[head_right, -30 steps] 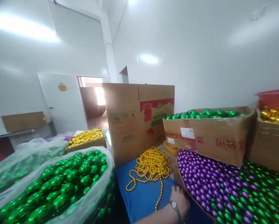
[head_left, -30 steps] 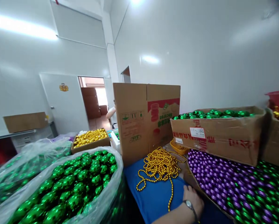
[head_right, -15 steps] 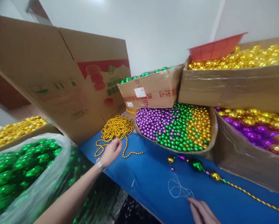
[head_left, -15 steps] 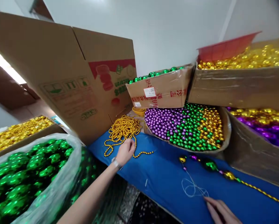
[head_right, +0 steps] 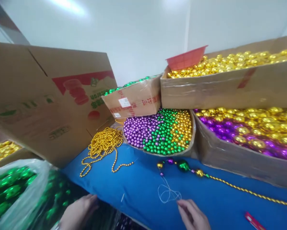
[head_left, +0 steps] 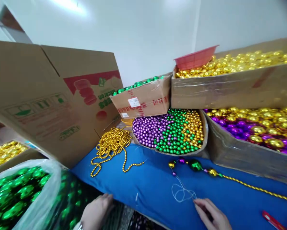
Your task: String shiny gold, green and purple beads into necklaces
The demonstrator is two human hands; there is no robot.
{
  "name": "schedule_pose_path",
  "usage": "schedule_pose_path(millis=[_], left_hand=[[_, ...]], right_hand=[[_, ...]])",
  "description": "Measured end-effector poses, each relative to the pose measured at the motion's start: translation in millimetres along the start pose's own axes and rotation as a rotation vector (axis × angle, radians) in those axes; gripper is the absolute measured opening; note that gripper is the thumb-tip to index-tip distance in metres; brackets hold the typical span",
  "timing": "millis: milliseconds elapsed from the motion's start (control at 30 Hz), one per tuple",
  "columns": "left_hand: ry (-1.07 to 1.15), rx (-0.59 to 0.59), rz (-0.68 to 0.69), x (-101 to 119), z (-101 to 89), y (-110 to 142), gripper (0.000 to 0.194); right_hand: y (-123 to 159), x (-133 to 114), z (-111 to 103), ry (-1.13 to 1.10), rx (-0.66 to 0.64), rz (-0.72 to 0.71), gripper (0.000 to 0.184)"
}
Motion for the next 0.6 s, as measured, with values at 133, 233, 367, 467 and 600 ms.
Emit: schedule_pose_path(millis=[133,233,367,467,600], left_hand=[[-0.032,0.124,0.255,85,-59.5,-18,0.038],[-0.026,0.171,0.485,157,-79.1,-33,0.033],[0.141,0.204,0.695,228,-89.3,-36,0.033],[0.383,0.29,0.96,265,-98.1,-16,0.058],[0.431,0.282,1.216,293,-80.9,0,0.041]], right_hand=[[-2,-9,-23,-0.17,0.053,0.044,0.024],[-1,-16,-49,-0.347,0.132,0.138,0.024],[0,-41,-70,-0.549,0.184,0.216,0.02],[-2,-67,-72,-0.637,0.088,0.158,0.018],[2,-86,-96,-0.727,0.151,0.047,0.014]])
Point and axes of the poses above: each hand's wrist, its own y-axis away from the middle knuckle, its own z-axis out of the palm, x = y × z, the point moved 5 cm from there along -y, towards the middle knuckle, and after that the axes turned 3 degrees about x, right-handed, at the moved point
